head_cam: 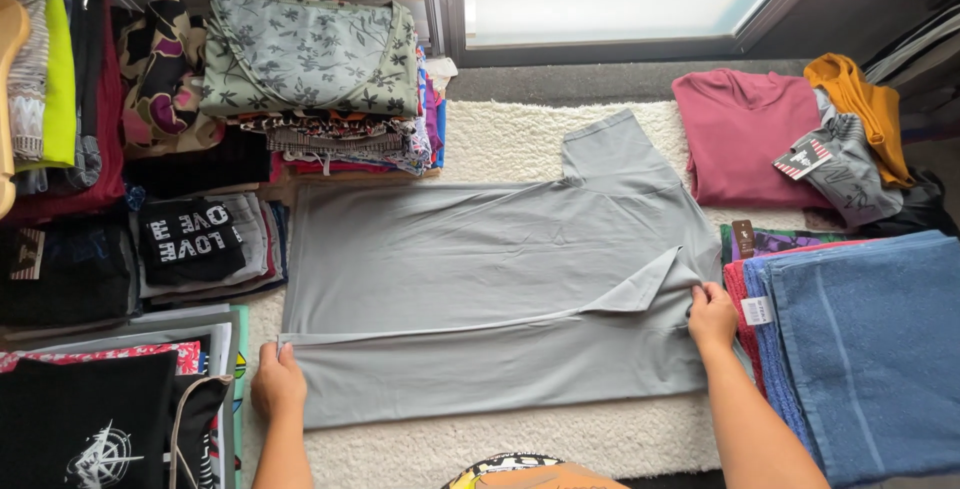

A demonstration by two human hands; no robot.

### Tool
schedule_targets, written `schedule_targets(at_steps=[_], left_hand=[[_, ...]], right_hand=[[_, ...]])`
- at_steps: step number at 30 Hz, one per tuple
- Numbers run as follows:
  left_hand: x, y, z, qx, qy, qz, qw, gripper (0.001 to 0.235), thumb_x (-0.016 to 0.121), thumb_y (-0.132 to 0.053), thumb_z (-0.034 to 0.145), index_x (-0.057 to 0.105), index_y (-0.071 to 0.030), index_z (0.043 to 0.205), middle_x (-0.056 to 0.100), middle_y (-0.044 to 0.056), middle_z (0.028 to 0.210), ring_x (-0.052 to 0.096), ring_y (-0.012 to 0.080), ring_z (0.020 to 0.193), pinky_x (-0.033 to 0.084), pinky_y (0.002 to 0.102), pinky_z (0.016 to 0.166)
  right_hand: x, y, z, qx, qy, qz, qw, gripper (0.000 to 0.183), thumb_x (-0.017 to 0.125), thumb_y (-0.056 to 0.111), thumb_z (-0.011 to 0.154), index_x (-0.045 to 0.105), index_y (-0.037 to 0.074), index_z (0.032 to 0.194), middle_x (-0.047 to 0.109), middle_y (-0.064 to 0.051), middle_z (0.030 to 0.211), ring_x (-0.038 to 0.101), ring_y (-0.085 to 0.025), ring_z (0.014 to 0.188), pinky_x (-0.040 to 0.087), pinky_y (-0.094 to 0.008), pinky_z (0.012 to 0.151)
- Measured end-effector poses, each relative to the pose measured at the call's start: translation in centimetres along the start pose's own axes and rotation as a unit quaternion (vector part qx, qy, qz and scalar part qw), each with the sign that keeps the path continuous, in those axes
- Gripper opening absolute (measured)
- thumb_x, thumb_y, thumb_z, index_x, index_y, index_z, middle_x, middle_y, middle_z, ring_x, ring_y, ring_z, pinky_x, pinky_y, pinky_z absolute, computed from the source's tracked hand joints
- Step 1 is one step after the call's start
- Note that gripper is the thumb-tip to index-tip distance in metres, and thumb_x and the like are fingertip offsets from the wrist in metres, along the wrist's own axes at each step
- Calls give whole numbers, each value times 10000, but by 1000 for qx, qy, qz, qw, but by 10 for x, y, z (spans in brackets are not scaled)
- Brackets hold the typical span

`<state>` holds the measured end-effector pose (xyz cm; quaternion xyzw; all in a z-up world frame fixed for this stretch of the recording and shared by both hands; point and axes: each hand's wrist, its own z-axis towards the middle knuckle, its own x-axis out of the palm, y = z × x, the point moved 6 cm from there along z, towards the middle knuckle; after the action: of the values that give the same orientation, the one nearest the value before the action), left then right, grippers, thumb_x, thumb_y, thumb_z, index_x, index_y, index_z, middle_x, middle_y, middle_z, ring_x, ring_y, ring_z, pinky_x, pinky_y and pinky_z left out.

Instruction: The person folds a black t-shirt, a grey t-shirt, and a pair of mustard-colored pants on a white rug. They smooth each item, fold the sleeves or legs inward, and then fold the garments into neat rectangles before stacking them.

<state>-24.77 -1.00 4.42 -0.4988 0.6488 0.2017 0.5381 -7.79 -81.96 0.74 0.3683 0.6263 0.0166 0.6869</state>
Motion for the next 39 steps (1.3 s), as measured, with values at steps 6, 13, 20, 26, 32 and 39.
schedule_targets(at_steps=[6, 13, 20, 26, 32, 39], left_hand=[[0, -1, 3, 35, 24, 36, 998, 464, 468, -562, 1048, 588, -178, 1277, 743, 258, 1085, 672, 529, 989, 517, 595, 797], [-6, 20, -6, 26, 76, 60, 995, 686, 521, -671, 923, 592, -179, 1395, 720, 211, 1271, 655, 487, 1158, 524, 551, 912], [-1, 54, -24, 34, 9, 16, 999, 474, 543, -555, 998, 713, -129, 1119, 766, 188, 1118, 669, 475, 1055, 513, 536, 860], [5, 52, -20, 111, -17, 88, 990, 338, 405, -430, 1132, 587, -145, 1122, 766, 229, 941, 700, 520, 833, 508, 596, 653], [11, 46, -6, 196, -14, 132, 972, 314, 396, -397, 1136, 515, -107, 1112, 761, 227, 859, 708, 514, 789, 500, 605, 630], [1, 44, -14, 180, -67, 108, 975, 290, 549, -440, 1038, 540, -168, 1140, 686, 150, 1109, 711, 487, 873, 525, 588, 665]], right_hand=[[13, -9, 2, 29, 29, -71, 997, 293, 549, 355, 1049, 720, 123, 999, 753, -209, 1026, 665, -477, 960, 469, -549, 806], [-37, 8, -28, 89, 153, -114, 977, 645, 479, 649, 990, 745, 65, 1054, 775, -208, 1110, 681, -420, 1104, 477, -466, 930], [-46, -64, -61, 88, 211, -189, 955, 587, 589, 564, 907, 744, 36, 1112, 770, -212, 1180, 700, -418, 1129, 511, -461, 940], [-56, -89, -75, 48, 171, -155, 972, 365, 582, 378, 990, 588, 56, 819, 753, -228, 929, 671, -459, 937, 456, -472, 817], [-71, -75, -86, 62, 185, -190, 962, 320, 521, 367, 1039, 533, 68, 923, 724, -290, 959, 639, -521, 941, 431, -525, 774], [-62, -75, -90, 32, 181, -287, 940, 230, 477, 322, 1063, 554, 111, 1117, 780, -210, 1141, 721, -469, 1084, 506, -570, 889]])
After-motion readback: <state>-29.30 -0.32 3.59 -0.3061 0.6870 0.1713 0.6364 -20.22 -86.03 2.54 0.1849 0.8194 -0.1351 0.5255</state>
